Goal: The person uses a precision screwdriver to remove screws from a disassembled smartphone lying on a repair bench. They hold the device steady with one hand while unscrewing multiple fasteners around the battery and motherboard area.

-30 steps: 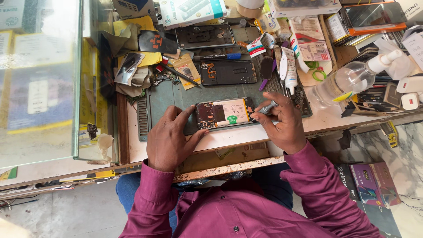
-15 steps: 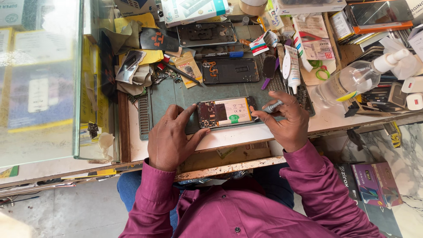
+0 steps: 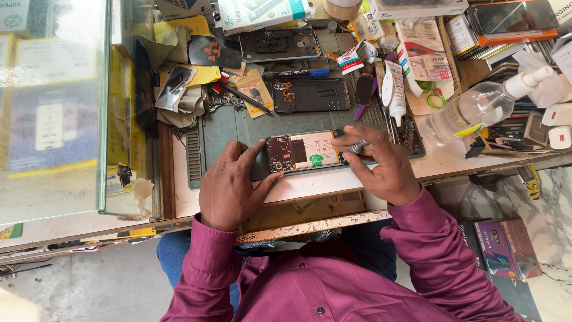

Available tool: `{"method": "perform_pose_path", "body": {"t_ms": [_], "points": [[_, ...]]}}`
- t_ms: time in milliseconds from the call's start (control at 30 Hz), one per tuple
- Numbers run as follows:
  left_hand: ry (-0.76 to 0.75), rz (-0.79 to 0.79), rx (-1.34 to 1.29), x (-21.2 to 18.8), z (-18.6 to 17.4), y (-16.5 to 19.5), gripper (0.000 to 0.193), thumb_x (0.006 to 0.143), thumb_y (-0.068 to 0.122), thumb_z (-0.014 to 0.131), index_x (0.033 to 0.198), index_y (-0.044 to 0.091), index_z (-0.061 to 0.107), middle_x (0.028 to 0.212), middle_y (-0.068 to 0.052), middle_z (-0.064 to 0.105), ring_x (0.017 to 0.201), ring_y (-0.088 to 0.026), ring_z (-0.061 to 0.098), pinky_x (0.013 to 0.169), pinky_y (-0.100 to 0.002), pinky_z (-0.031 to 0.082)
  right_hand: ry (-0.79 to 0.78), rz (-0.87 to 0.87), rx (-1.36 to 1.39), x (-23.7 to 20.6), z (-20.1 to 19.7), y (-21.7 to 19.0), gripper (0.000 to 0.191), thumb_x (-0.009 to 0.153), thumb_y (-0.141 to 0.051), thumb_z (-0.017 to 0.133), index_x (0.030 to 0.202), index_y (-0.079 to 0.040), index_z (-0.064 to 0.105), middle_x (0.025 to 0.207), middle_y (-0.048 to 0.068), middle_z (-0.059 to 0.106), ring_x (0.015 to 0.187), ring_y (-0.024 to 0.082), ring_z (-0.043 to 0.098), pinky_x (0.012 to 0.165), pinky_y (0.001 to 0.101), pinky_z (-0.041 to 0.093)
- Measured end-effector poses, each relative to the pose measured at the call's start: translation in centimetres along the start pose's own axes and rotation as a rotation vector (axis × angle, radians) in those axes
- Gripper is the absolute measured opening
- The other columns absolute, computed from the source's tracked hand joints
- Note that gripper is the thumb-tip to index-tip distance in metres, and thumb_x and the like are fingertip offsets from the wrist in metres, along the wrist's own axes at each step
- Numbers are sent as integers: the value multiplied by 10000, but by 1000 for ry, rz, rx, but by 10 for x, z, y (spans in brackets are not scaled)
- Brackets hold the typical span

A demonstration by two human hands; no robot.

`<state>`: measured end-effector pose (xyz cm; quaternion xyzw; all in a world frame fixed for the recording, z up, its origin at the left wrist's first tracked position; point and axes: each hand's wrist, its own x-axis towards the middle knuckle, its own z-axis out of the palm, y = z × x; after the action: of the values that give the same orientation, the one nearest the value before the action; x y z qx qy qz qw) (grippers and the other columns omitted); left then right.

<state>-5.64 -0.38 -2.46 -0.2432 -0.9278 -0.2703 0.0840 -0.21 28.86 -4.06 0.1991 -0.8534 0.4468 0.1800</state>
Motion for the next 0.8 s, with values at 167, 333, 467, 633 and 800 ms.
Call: {"method": "perform_pose_path", "body": {"t_ms": [167, 333, 467, 633, 800], "points": [[33, 27, -16, -1, -1, -1, 657, 789, 491, 818, 1298, 95, 690, 968, -94, 624, 807, -298, 669, 657, -417, 542, 30, -40, -95, -1, 2, 3, 567, 934, -18, 705, 1442, -108, 470, 1274, 147, 720, 1133, 182, 726, 877, 284, 615], [47, 29, -32, -2, -2, -1, 647, 787, 471, 826, 1291, 89, 690, 967, -99, 620, 799, -307, 661, 653, -423, 533, 209, 48, -144, -9, 5, 9, 602, 933, 6, 799, 1464, -112, 539, 1189, 109, 754, 1058, 168, 759, 904, 321, 648], [62, 46, -39, -2, -3, -2, 638, 791, 464, 826, 1289, 89, 690, 950, -98, 613, 786, -304, 654, 649, -420, 528, 96, 95, 198, -13, 1, 10, 576, 1006, 51, 609, 1539, -73, 431, 1349, 137, 704, 1255, 216, 705, 1055, 361, 593], [29, 15, -44, -4, -2, -2, 645, 778, 457, 826, 1292, 93, 688, 951, -98, 614, 774, -301, 653, 637, -422, 526, 94, -3, -105, -11, -5, 4, 636, 931, 42, 646, 1522, -51, 429, 1333, 125, 693, 1207, 219, 676, 1062, 361, 538], [42, 31, -44, -3, -3, -2, 636, 792, 458, 827, 1291, 89, 688, 962, -97, 620, 802, -304, 660, 658, -422, 529, 120, -43, -227, -6, -6, -6, 631, 901, -7, 696, 1485, -87, 471, 1431, 140, 625, 1376, 291, 582, 1132, 399, 494]]}}
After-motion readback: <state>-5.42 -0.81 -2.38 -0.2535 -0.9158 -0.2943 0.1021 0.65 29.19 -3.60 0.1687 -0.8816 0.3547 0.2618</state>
